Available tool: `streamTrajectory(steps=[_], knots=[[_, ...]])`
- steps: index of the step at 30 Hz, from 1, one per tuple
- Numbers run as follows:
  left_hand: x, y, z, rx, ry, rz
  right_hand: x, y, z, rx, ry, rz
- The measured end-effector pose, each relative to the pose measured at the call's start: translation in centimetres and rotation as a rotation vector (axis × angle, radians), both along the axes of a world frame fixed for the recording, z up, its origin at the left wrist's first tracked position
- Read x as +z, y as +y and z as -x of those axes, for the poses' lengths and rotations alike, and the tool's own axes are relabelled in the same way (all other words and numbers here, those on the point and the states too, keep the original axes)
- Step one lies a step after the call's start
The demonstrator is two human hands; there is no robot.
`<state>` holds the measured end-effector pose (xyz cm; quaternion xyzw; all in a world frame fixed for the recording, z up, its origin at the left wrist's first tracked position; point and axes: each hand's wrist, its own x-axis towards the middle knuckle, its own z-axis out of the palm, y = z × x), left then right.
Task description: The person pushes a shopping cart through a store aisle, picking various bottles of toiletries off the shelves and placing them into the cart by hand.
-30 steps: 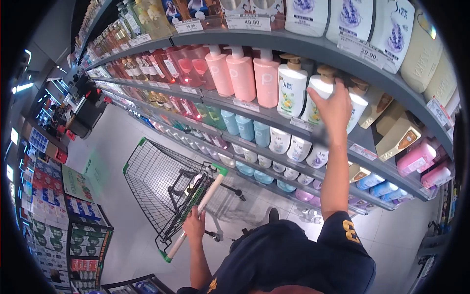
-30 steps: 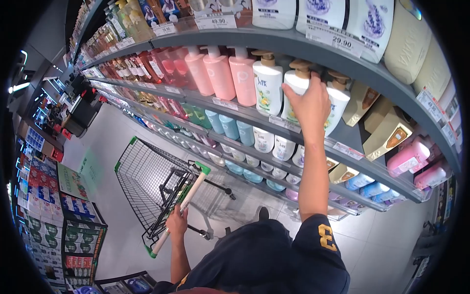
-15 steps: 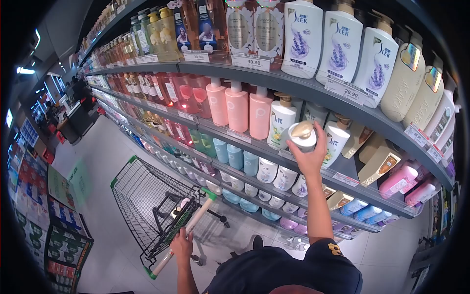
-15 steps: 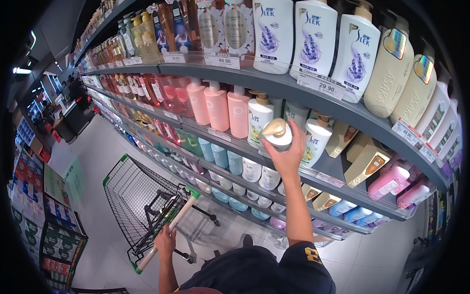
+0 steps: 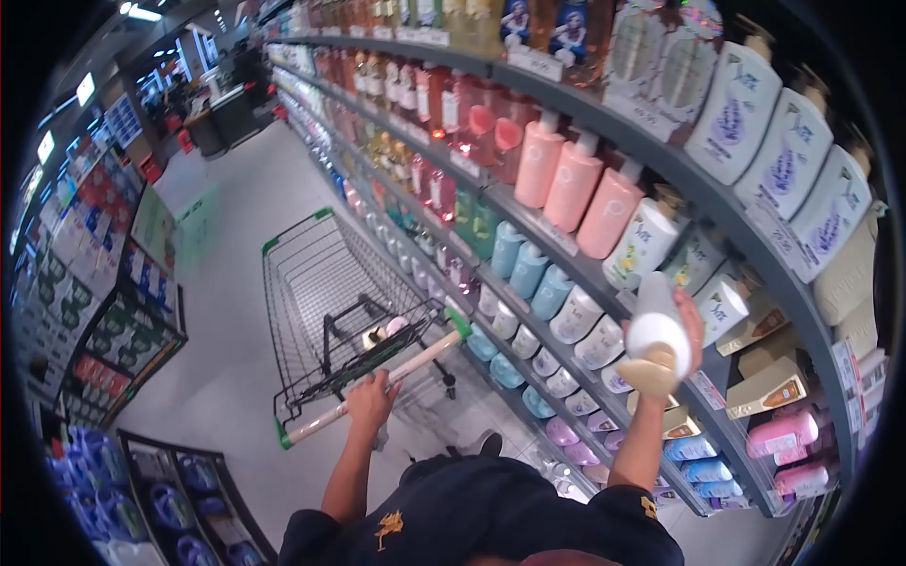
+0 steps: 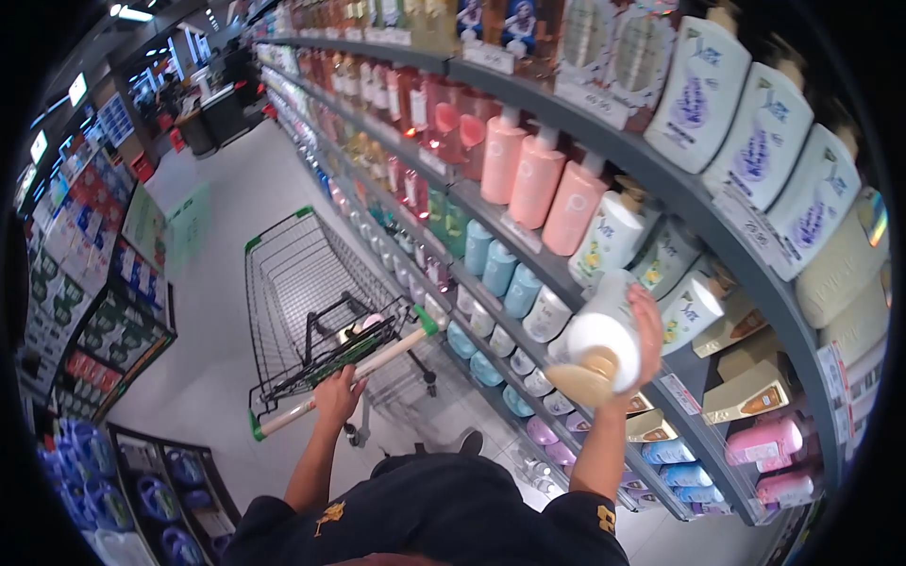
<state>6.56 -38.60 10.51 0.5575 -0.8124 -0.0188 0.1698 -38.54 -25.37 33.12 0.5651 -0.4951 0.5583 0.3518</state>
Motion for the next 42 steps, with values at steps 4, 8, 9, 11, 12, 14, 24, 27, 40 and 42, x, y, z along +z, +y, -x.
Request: streamTrajectory(steps=[4, 8, 9, 11, 12, 14, 24, 27, 40, 42], knots=[[-0.1, -0.2, -0.1, 0.007, -0.031, 0.003, 1.1, 2.3, -3.9, 0.440, -0.381, -0.052], [-0.3, -0.2, 0.1, 0.016, -0.013, -0.028, -0.4, 1.9, -8.3, 1.022, -1.120, -0.114], [-0.2, -0.3, 0.3, 0.020, -0.034, -0.038, -1.2, 1.7, -9.1, 1.121, -1.279, -0.159], [-0.1, -0.2, 0.4, 0.034, -0.063, -0.052, -3.4, 0.8, -9.9, 1.169, -1.483, -0.356], [-0.3, -0.3, 0.3, 0.027, -0.067, -0.047, -5.0, 0.4, -10.1, 1.196, -1.485, -0.386], [-0.5, -0.4, 0.3, 0.033, -0.082, -0.041, -5.4, 0.2, -11.5, 1.115, -1.516, -0.465], [-0.4, -0.4, 1.1, 0.064, -0.132, -0.021, -10.3, -0.2, -11.7, 1.209, -2.131, -0.497], [-0.1, -0.3, 1.4, 0.095, -0.076, -0.057, -12.8, 0.4, -11.6, 1.173, -2.239, -0.521], [12.7, 3.3, 9.5, -0.376, 1.043, -0.624, -12.0, -4.0, -11.6, 1.052, -1.146, -1.192], [14.9, 2.4, 8.8, -0.428, 1.018, -0.503, -9.7, -6.6, -12.9, 1.055, -0.780, -1.062]])
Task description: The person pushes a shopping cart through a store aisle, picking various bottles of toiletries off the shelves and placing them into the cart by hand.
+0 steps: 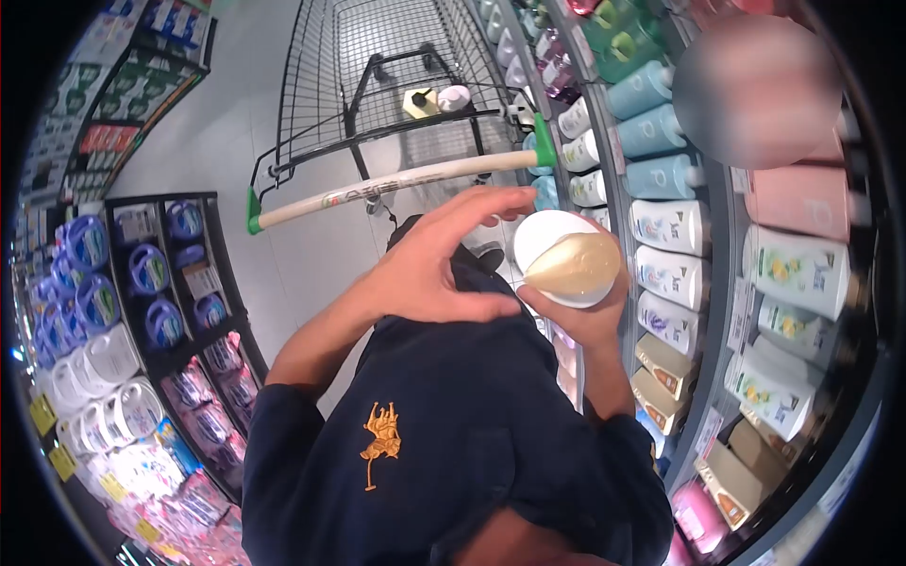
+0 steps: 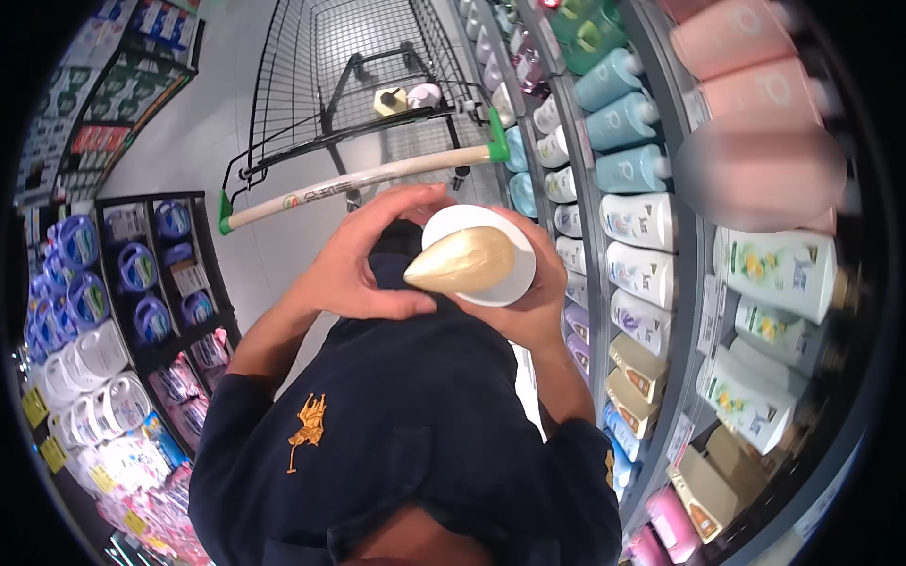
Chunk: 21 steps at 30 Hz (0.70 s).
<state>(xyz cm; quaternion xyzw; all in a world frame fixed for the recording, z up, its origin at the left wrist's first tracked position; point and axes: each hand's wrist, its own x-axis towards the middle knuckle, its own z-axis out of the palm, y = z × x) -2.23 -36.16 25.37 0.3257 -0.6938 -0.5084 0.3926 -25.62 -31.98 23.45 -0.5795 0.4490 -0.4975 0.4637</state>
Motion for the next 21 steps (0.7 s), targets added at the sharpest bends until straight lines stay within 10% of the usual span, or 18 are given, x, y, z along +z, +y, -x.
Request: streamTrajectory(steps=[6, 12, 21], knots=[[1.8, -7.9, -4.8, 0.087, 0.007, 0.430, 3.0, -8.9, -6.5, 0.106, 0.353, 0.352], [0.4, -17.5, -13.9, 0.430, -0.106, -0.062, 1.9, -17.6, -13.5, 0.167, 0.006, 0.021], [-28.0, -30.0, -23.1, 0.642, -0.508, -0.406, -7.9, -14.9, -12.5, -0.212, 0.179, -0.437]])
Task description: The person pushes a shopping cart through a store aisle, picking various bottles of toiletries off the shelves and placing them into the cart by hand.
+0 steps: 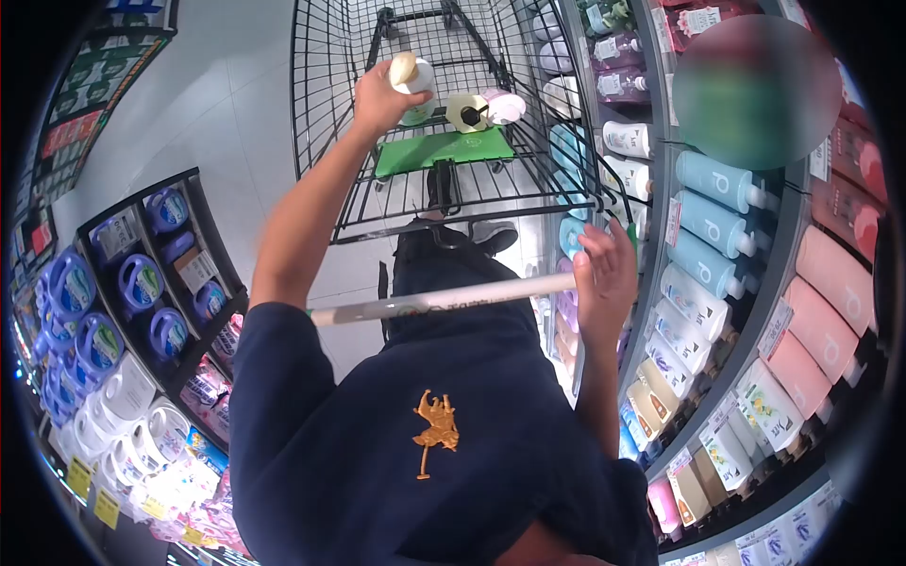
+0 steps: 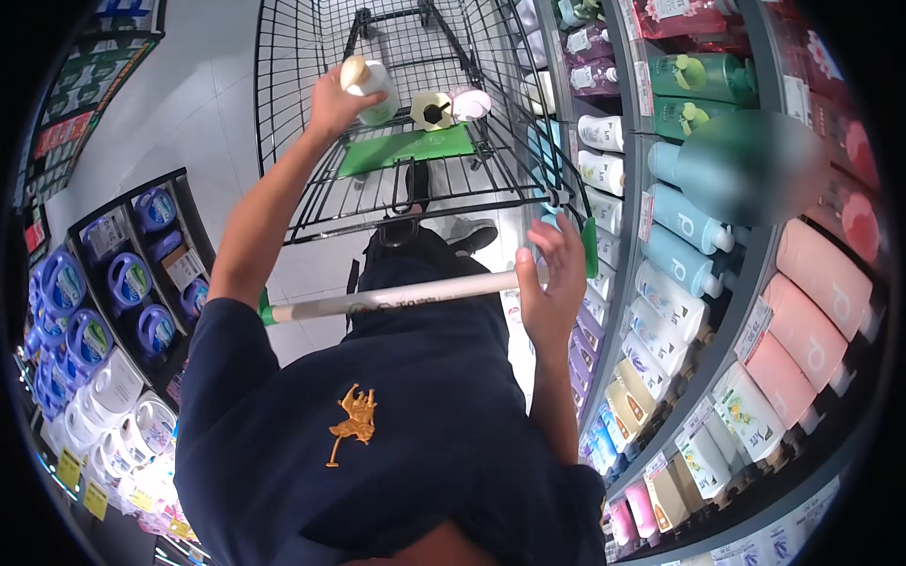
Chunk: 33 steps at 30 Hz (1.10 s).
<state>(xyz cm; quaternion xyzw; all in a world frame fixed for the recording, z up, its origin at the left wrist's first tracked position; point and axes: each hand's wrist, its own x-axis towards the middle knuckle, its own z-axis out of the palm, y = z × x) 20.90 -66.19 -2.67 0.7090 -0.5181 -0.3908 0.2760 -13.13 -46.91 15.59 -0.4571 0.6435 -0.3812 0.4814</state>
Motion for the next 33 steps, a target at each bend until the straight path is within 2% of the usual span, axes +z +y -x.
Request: streamTrajectory(steps=[3, 4, 5, 7, 9, 11, 15, 17, 18, 21, 23, 25, 27, 28, 29, 30, 31, 32, 33], knots=[[-6.4, 0.1, 0.0, -0.048, -0.114, 0.047, -2.0, 1.6, -0.4, -0.153, 0.165, -0.015], [-8.4, 0.8, 0.5, 0.001, -0.146, 0.188, -2.5, 2.1, -0.5, -0.091, 0.313, 0.024], [-10.2, 1.2, 0.7, -0.012, -0.135, 0.179, -2.8, 2.3, -0.6, -0.025, 0.459, 0.062], [-12.7, 2.0, 1.0, -0.064, -0.113, 0.234, -3.5, 2.1, -1.1, -0.018, 0.527, 0.114], [-15.1, 2.5, 1.4, -0.095, -0.064, 0.213, -4.5, 2.4, -0.8, 0.153, 0.762, 0.280], [-15.7, 3.3, 1.7, -0.256, -0.164, 0.173, -4.9, 2.5, -0.7, 0.129, 0.786, 0.308], [-15.5, 4.4, 1.6, -0.263, -0.188, 0.085, -5.1, 2.5, -0.8, 0.106, 0.803, 0.335], [-17.0, 5.3, -0.2, -0.383, -0.172, 0.011, -5.0, 2.4, -0.5, 0.079, 0.834, 0.358], [-15.2, 5.0, 0.1, -0.374, -0.150, -0.022, -5.0, 2.3, -0.4, 0.101, 0.836, 0.386], [-15.1, 4.1, -0.2, -0.414, -0.275, 0.058, -4.9, 2.0, -0.1, 0.121, 0.843, 0.428], [-16.5, 2.3, -1.3, -0.592, -0.270, -0.155, -4.9, 1.7, -0.1, 0.138, 0.819, 0.447], [-15.7, 1.7, -1.3, -0.671, -0.318, -0.155, -4.7, 1.6, -0.4, 0.111, 0.823, 0.444], [-14.5, 1.7, 0.2, -0.659, -0.474, -0.166, -4.7, 1.6, -0.1, 0.121, 0.811, 0.454], [-14.8, 2.5, 0.3, -0.631, -0.516, -0.048, -4.3, 1.5, -0.2, 0.098, 0.796, 0.470], [-19.3, 2.9, -0.7, -0.635, -0.548, -0.013, -4.4, 1.7, -0.2, 0.088, 0.795, 0.471], [-19.2, 3.0, -0.4, -0.644, -0.581, -0.055, -4.3, 1.9, -0.2, 0.086, 0.768, 0.460], [-17.5, 3.1, 0.4, -0.621, -0.539, -0.137, -4.3, 2.0, -0.2, 0.064, 0.753, 0.474], [-13.8, 3.5, 1.4, -0.718, -0.537, -0.049, -4.8, 2.3, 0.0, 0.045, 0.726, 0.498], [-13.1, 3.4, 1.2, -0.739, -0.471, -0.041, -4.5, 2.4, 0.2, 0.049, 0.716, 0.523]])
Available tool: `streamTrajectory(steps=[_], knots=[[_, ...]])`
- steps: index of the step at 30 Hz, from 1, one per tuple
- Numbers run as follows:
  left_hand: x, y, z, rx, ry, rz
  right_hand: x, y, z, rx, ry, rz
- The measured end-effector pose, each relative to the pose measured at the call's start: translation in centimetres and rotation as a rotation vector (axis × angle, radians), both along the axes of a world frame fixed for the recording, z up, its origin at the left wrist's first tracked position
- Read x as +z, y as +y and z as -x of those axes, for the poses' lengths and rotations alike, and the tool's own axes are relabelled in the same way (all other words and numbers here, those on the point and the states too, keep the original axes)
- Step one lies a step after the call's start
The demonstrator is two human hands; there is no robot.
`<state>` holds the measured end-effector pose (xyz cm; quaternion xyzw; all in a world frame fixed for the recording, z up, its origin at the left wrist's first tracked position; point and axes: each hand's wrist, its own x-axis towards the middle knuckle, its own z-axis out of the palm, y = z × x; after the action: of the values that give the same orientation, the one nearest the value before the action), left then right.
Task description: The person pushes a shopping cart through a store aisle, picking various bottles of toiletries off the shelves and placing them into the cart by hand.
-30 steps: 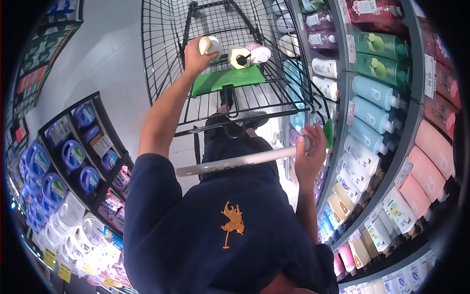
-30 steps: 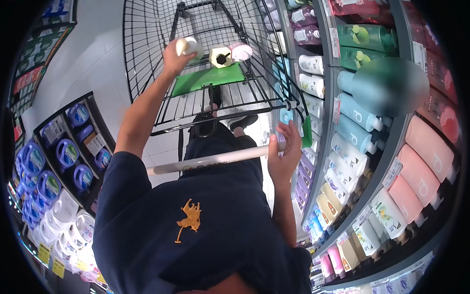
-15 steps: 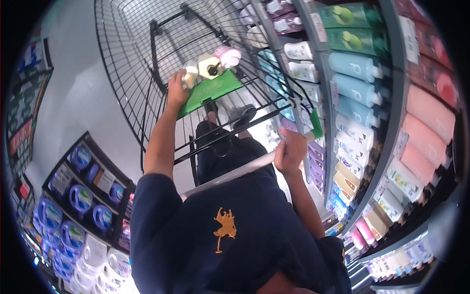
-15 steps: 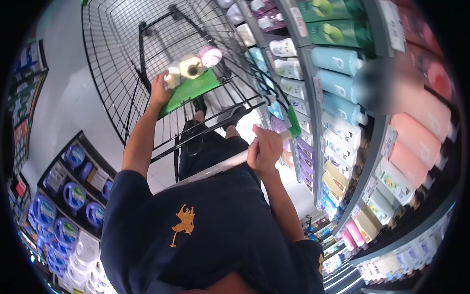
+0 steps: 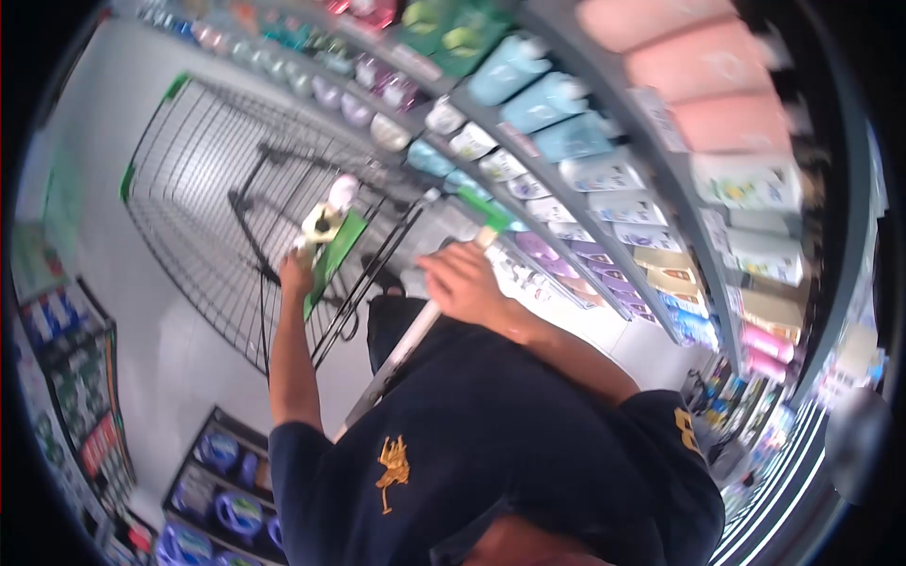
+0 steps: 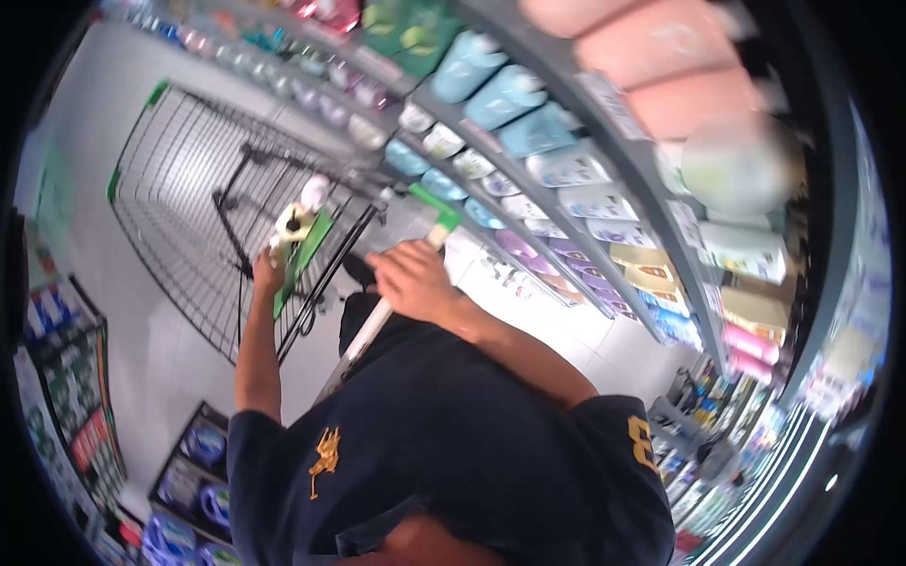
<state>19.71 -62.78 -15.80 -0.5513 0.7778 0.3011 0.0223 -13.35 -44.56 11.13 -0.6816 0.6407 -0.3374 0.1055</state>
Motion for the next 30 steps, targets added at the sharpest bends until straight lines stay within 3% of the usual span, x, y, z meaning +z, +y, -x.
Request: streamTrajectory(steps=[2, 3, 5, 8, 10, 14, 16, 17, 19, 22, 30], knots=[[-1.7, -1.2, -1.2, 0.028, 0.059, -0.104, 0.3, 0.4, 0.4, 0.035, -0.053, -0.008], [3.6, -1.1, 0.8, 0.073, 0.019, -0.192, 0.6, 0.4, 0.8, 0.056, -0.166, 0.000], [6.2, -1.6, 0.6, 0.022, 0.124, -0.250, 1.7, 0.4, 1.8, 0.056, -0.320, -0.004], [15.0, 0.0, 3.7, 0.071, 0.159, -0.198, 6.2, -0.1, 6.2, -0.108, -0.252, 0.236], [16.6, 1.3, 3.8, 0.134, 0.348, -0.168, 11.2, -0.4, 10.7, -0.270, -0.116, 0.454], [23.9, 5.0, 7.0, 0.125, 0.451, -0.103, 22.6, -2.3, 20.6, -0.573, 0.275, 0.868], [26.0, 6.5, 8.3, 0.130, 0.480, -0.089, 26.0, -3.7, 23.3, -0.656, 0.301, 0.865], [27.2, 7.3, 9.1, 0.141, 0.499, -0.091, 26.6, -4.3, 23.8, -0.678, 0.301, 0.886], [28.5, 8.6, 10.0, 0.150, 0.562, -0.097, 27.7, -5.9, 24.1, -0.878, 0.360, 0.480], [29.9, 10.1, 10.4, 0.172, 0.611, -0.070, 26.1, -8.9, 24.8, -0.982, 0.446, 0.551], [30.7, 12.5, 9.3, 0.314, 0.747, 0.013, 24.6, -10.6, 23.7, -1.006, 0.323, 0.649]])
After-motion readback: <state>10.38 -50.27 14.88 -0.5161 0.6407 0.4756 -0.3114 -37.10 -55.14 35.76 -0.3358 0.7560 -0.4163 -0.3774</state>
